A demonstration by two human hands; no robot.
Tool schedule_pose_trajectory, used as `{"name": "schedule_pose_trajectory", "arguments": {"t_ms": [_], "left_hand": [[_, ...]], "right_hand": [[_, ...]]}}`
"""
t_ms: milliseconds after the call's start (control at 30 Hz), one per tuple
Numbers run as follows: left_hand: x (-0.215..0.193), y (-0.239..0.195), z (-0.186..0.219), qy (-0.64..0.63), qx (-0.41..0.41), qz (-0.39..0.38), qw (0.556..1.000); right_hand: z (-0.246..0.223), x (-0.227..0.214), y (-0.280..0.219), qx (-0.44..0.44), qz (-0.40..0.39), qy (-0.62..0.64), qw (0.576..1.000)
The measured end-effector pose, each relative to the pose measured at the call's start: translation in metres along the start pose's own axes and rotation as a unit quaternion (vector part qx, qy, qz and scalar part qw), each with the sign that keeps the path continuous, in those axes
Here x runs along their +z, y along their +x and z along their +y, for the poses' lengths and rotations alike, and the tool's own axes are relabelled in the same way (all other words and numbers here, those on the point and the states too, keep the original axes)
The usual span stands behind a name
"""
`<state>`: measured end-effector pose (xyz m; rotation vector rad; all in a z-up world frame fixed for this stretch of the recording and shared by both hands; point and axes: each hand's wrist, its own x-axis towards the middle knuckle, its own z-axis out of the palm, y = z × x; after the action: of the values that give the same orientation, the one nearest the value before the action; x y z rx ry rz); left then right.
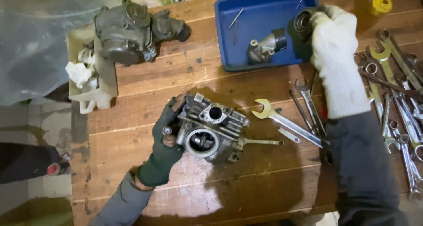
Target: Cleaning and inspecting a motorcycle engine component using a brush and various wrenches on a workbench.
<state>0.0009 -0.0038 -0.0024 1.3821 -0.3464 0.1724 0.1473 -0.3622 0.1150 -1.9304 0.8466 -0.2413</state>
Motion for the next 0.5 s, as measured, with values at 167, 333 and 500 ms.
{"name": "schedule_pose_trajectory", "arguments": {"t_ms": [167, 333, 500], "left_hand": [[0.001, -0.003, 0.005, -0.006, 0.029, -0.023, 0.999], [0.001, -0.001, 0.009, 0.031, 0.052, -0.023, 0.998], [0.003, 0.004, 0.022, 0.028, 0.069, -0.069, 0.995]], "right_hand": [[-0.004, 0.012, -0.002, -0.102, -0.070, -0.174, 0.977], [-0.005, 0.021, -0.006, -0.113, -0.102, -0.210, 0.966], [-0.005, 0.024, -0.004, -0.124, -0.104, -0.212, 0.964]]}}
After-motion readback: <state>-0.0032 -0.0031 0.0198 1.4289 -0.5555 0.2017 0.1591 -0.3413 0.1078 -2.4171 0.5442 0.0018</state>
